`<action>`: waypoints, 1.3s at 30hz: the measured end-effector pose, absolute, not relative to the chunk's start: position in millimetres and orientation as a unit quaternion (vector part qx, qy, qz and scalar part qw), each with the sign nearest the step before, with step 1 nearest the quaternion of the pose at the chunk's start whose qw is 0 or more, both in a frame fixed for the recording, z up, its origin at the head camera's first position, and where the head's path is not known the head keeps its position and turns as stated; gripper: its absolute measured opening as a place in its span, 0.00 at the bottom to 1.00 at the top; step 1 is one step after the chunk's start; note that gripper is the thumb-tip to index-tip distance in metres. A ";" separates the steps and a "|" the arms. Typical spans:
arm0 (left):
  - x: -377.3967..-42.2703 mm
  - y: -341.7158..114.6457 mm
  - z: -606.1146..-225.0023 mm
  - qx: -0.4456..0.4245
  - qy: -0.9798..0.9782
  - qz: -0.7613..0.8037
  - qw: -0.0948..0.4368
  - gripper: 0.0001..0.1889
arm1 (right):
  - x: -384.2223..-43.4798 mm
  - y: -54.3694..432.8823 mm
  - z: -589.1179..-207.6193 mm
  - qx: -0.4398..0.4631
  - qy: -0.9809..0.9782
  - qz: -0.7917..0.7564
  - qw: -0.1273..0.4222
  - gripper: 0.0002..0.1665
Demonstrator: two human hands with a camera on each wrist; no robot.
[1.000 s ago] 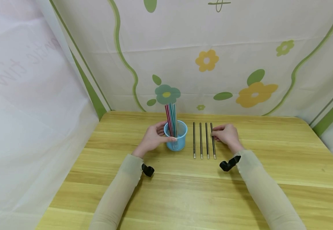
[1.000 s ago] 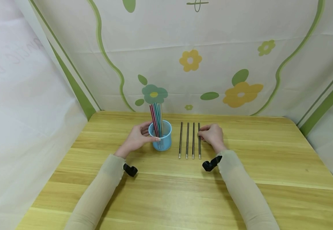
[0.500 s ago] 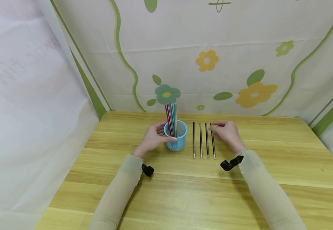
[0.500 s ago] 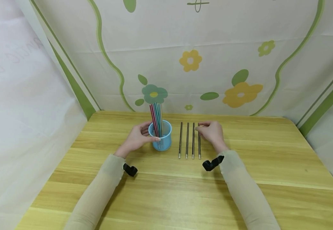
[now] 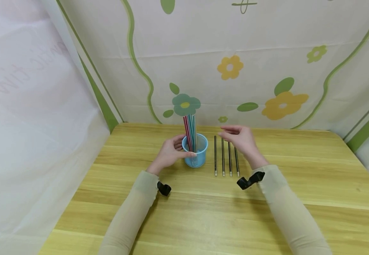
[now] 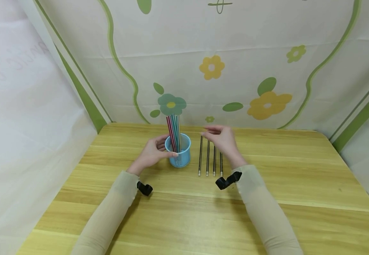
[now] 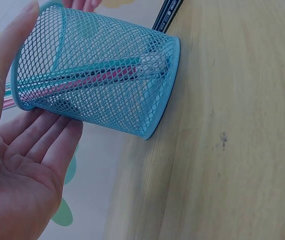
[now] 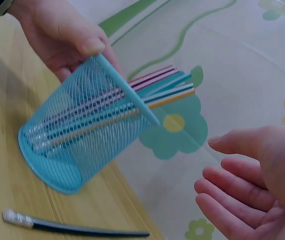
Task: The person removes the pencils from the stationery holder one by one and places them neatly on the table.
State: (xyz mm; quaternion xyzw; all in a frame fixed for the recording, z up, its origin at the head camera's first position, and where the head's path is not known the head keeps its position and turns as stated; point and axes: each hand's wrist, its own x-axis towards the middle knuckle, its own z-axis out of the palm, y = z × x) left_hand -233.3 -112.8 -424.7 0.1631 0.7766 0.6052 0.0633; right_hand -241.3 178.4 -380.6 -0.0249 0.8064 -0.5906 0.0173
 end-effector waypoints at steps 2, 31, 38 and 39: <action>-233.5 -112.7 -424.7 0.163 0.776 0.606 0.063 0.43 | -240.4 172.3 -378.1 -0.032 0.811 -0.584 0.015 0.26; -228.0 -111.0 -416.2 0.177 0.763 0.618 0.065 0.41 | -261.1 114.5 -387.7 -0.107 0.805 -0.584 0.018 0.22; -218.9 -109.8 -399.4 0.174 0.759 0.622 0.078 0.41 | -263.5 110.8 -386.9 -0.103 0.804 -0.586 0.014 0.22; -218.7 -109.8 -399.0 0.174 0.760 0.622 0.078 0.41 | -263.7 110.1 -386.8 -0.103 0.803 -0.586 0.014 0.21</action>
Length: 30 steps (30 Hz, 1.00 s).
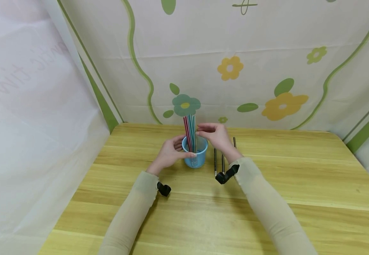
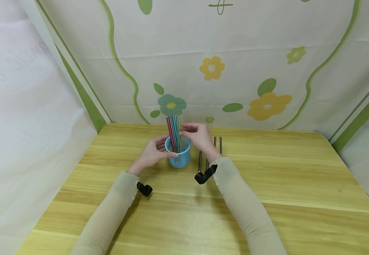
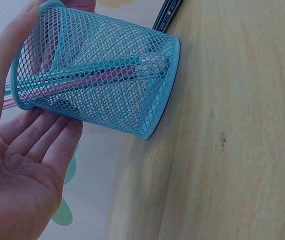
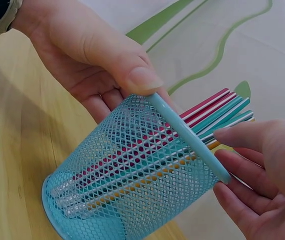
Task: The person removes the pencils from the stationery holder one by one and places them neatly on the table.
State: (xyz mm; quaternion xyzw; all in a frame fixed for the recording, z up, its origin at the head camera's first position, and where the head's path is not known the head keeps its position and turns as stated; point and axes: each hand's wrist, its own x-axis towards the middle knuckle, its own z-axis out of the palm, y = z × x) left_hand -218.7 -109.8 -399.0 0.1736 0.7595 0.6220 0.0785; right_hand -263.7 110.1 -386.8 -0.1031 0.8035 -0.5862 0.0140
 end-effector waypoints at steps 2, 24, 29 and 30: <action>-218.3 -109.7 -398.2 0.171 0.760 0.621 0.080 0.41 | -264.1 108.9 -387.0 -0.102 0.803 -0.587 0.013 0.21; -215.4 -108.5 -393.0 0.167 0.766 0.615 0.082 0.40 | -264.5 104.0 -391.0 -0.097 0.795 -0.599 0.006 0.20; -218.1 -108.5 -396.6 0.169 0.772 0.608 0.081 0.40 | -263.4 104.0 -390.4 -0.094 0.793 -0.602 0.012 0.21; -220.5 -108.7 -400.1 0.169 0.772 0.607 0.081 0.40 | -263.4 104.0 -390.3 -0.093 0.793 -0.602 0.013 0.21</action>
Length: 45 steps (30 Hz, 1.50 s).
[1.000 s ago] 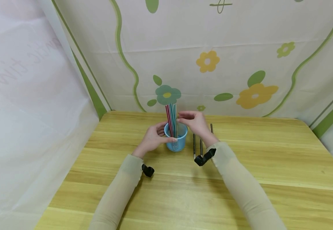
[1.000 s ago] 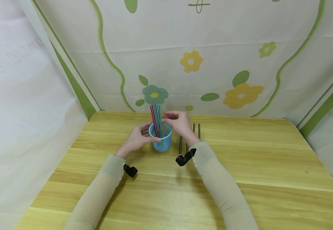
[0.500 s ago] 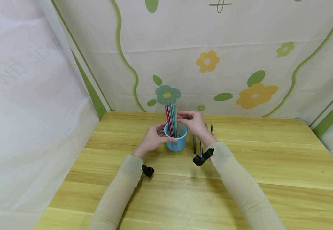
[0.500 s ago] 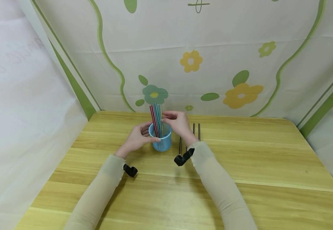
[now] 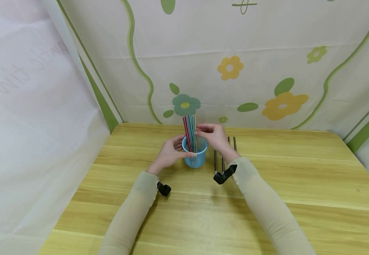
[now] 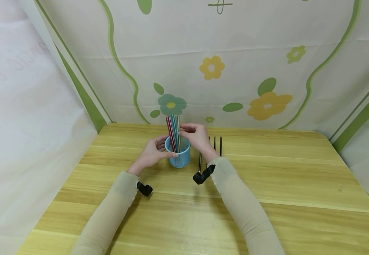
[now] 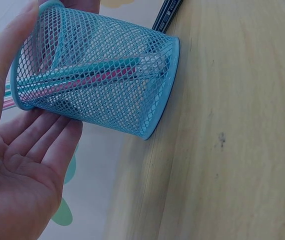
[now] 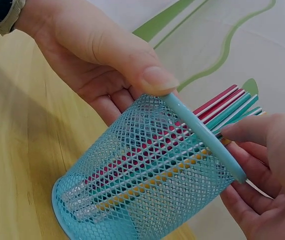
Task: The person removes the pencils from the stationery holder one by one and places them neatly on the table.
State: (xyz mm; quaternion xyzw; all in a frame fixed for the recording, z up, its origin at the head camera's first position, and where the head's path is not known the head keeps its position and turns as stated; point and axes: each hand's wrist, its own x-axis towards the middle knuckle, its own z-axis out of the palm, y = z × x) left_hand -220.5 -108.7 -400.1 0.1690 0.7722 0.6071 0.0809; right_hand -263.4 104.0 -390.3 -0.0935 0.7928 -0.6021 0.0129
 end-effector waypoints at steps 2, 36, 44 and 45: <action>-225.5 -109.1 -408.6 0.169 0.771 0.609 0.078 0.41 | -263.8 103.9 -390.6 -0.093 0.792 -0.603 0.013 0.21; -215.6 -109.1 -393.0 0.169 0.769 0.611 0.082 0.42 | -262.7 111.7 -383.1 -0.073 0.780 -0.621 -0.005 0.19; -217.4 -109.6 -394.9 0.167 0.776 0.603 0.081 0.42 | -261.5 115.5 -378.9 -0.083 0.768 -0.635 -0.017 0.21; -219.8 -109.8 -398.6 0.166 0.776 0.602 0.082 0.42 | -261.2 115.9 -378.4 -0.083 0.765 -0.638 -0.017 0.21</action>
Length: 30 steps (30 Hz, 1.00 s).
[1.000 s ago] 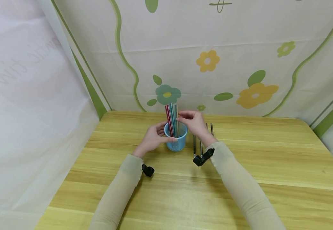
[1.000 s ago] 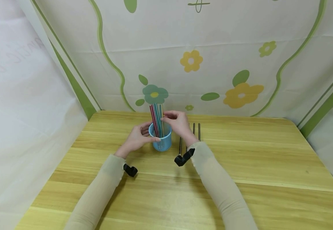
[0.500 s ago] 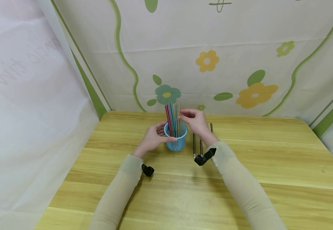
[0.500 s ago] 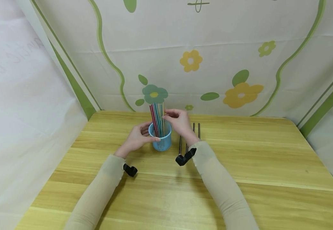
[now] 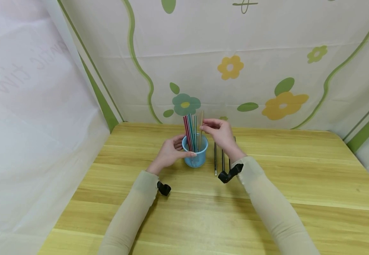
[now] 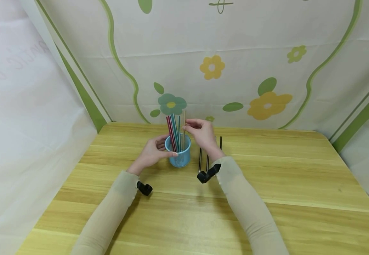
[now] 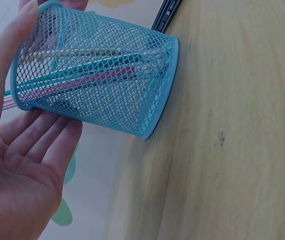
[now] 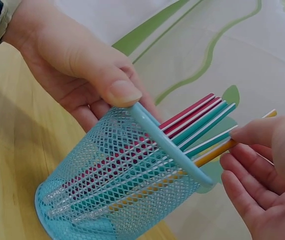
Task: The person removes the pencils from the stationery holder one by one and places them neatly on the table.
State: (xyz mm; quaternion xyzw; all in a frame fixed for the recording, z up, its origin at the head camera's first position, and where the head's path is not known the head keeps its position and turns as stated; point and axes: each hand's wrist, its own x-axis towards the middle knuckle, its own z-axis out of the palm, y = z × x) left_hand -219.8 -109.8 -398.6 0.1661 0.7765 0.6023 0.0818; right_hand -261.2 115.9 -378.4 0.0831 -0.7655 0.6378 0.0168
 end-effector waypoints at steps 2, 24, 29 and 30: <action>-224.9 -110.2 -406.5 0.163 0.776 0.603 0.082 0.43 | -260.4 116.5 -377.2 0.084 -0.760 0.645 0.017 0.21; -234.3 -111.8 -425.1 0.165 0.775 0.606 0.063 0.42 | -259.8 119.8 -366.0 0.086 -0.701 0.706 0.051 0.18; -233.4 -112.1 -424.1 0.166 0.774 0.608 0.064 0.43 | -261.4 123.2 -359.2 0.088 -0.680 0.724 0.076 0.18; -233.3 -112.1 -424.0 0.165 0.774 0.608 0.064 0.43 | -261.4 124.1 -357.5 0.088 -0.674 0.729 0.080 0.18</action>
